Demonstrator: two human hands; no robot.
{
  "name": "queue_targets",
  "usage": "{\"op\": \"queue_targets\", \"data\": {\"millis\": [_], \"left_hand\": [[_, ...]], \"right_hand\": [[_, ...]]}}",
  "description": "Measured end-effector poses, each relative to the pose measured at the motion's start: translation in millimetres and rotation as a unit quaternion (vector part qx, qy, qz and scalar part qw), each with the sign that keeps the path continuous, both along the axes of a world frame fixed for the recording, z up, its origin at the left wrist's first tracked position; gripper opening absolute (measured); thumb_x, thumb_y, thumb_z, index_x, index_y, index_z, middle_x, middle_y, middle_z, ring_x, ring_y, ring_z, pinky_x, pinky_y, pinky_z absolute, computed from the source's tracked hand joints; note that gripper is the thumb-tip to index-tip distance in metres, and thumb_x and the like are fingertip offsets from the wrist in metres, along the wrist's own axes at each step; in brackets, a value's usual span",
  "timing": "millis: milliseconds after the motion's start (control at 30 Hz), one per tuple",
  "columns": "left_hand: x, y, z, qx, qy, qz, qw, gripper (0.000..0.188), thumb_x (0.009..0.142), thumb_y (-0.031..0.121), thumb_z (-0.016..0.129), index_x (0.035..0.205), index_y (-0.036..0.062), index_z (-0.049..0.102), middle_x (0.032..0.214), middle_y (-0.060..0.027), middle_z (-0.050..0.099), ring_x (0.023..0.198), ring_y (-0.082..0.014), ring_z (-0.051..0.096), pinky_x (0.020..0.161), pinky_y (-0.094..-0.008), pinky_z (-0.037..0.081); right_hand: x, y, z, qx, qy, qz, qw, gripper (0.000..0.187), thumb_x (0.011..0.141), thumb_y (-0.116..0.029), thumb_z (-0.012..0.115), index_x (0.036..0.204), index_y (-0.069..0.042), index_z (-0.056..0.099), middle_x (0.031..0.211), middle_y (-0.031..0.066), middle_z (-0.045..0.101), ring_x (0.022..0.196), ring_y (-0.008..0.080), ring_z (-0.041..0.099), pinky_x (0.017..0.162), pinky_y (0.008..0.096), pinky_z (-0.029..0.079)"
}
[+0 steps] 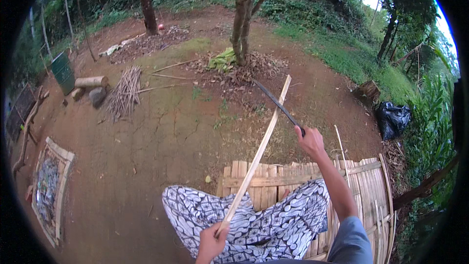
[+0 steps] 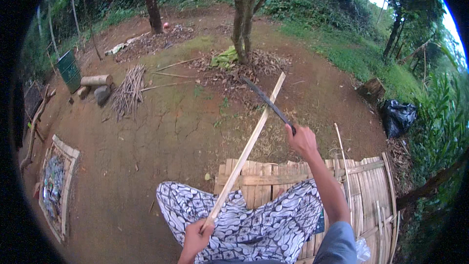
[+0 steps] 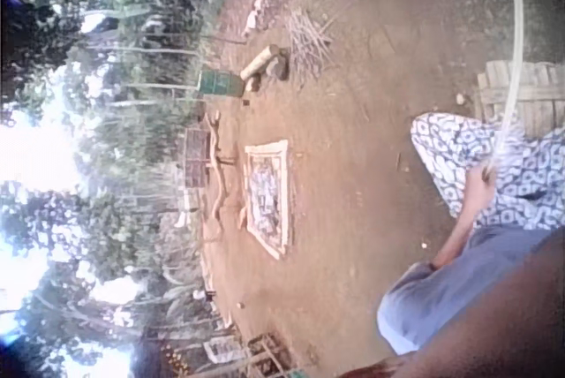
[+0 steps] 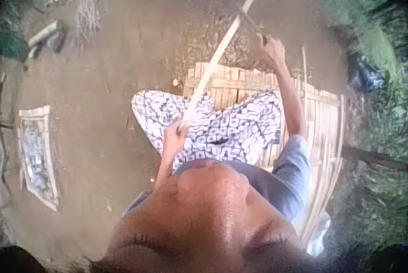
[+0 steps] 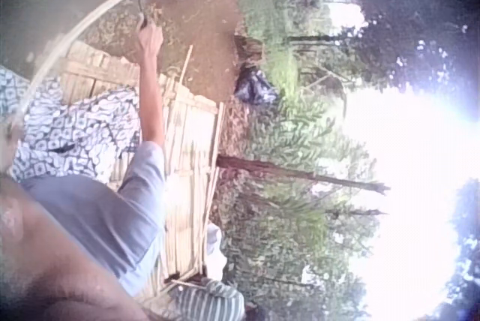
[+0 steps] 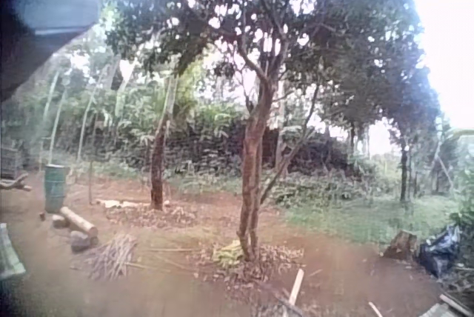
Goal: The person sits cross-legged on a woven mat outdoors and uses a large knife to shave and smooth a long bamboo stick. They hold the stick with one hand and repeatedly scrape the blade along its length to remove the outer layer.
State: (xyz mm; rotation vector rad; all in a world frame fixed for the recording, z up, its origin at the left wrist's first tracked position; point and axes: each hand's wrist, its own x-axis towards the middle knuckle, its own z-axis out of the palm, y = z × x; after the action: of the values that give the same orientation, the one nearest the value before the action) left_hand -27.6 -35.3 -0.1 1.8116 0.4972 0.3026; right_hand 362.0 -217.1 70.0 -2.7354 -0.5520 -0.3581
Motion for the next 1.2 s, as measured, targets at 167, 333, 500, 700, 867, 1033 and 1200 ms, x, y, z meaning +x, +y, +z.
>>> {"op": "queue_targets", "data": {"millis": [167,333,500,700,867,1033,1200], "left_hand": [[14,3,2,-0.02,0.024,0.003,1.0,0.018,0.086,0.012,0.061,0.098,-0.0009,0.064,0.059,-0.0013,0.052,0.055,-0.004,0.04,0.048,-0.0235,0.036],[17,13,2,-0.016,0.024,-0.005,1.0,0.02,0.087,0.012,0.06,0.102,-0.0003,0.064,0.061,0.0005,0.054,0.057,-0.0023,0.043,0.048,-0.0223,0.036],[14,9,-3,-0.004,-0.006,0.032,0.999,0.02,0.086,0.012,0.06,0.101,-0.0018,0.064,0.062,-0.0035,0.056,0.059,-0.0031,0.045,0.05,-0.0237,0.039],[18,7,8,0.08,0.01,0.082,0.993,0.018,0.086,0.011,0.061,0.099,-0.0018,0.064,0.062,-0.0119,0.06,0.053,-0.0094,0.051,0.049,-0.0274,0.042],[7,12,6,0.08,0.035,0.083,0.993,0.018,0.084,0.013,0.063,0.098,0.0003,0.065,0.066,-0.0153,0.061,0.055,-0.012,0.055,0.051,-0.0292,0.043],[19,8,0,0.062,0.015,0.055,0.996,0.017,0.085,0.013,0.062,0.093,-0.0013,0.064,0.06,-0.0085,0.056,0.053,-0.0088,0.047,0.05,-0.0275,0.04],[8,4,18,0.029,0.05,0.061,0.996,0.017,0.086,0.013,0.062,0.096,-0.0001,0.064,0.057,-0.0069,0.055,0.053,-0.0073,0.046,0.049,-0.0281,0.04]], "right_hand": [[-64,3,-35,-0.054,0.031,0.104,0.993,0.045,0.088,-0.052,0.048,0.08,-0.01,0.063,0.058,0.0153,0.06,0.056,0.0339,0.062,0.056,0.0464,0.051],[-151,16,-50,-0.116,0.006,0.339,0.933,0.043,0.086,-0.055,0.049,0.079,-0.015,0.062,0.051,0.0045,0.057,0.04,0.0216,0.056,0.039,0.0376,0.044],[-172,32,-47,-0.136,-0.002,0.43,0.893,0.053,0.085,-0.064,0.043,0.086,-0.016,0.064,0.053,0.0065,0.058,0.044,0.024,0.059,0.041,0.0395,0.046],[-48,13,-62,-0.119,0.04,0.195,0.973,0.055,0.086,-0.063,0.042,0.086,-0.015,0.068,0.059,0.0134,0.061,0.056,0.0323,0.062,0.052,0.0425,0.051],[-80,16,-56,-0.115,0.084,0.192,0.971,0.056,0.089,-0.059,0.04,0.081,-0.011,0.066,0.053,0.0118,0.058,0.048,0.0299,0.06,0.049,0.0411,0.051],[-159,26,-53,-0.11,0.008,0.408,0.906,0.054,0.089,-0.061,0.039,0.087,-0.012,0.062,0.053,0.0049,0.057,0.043,0.0232,0.057,0.041,0.0373,0.048],[-87,24,-54,-0.235,0.034,0.277,0.931,0.048,0.087,-0.056,0.047,0.085,-0.012,0.065,0.063,0.0102,0.062,0.058,0.025,0.064,0.054,0.0388,0.052]]}}
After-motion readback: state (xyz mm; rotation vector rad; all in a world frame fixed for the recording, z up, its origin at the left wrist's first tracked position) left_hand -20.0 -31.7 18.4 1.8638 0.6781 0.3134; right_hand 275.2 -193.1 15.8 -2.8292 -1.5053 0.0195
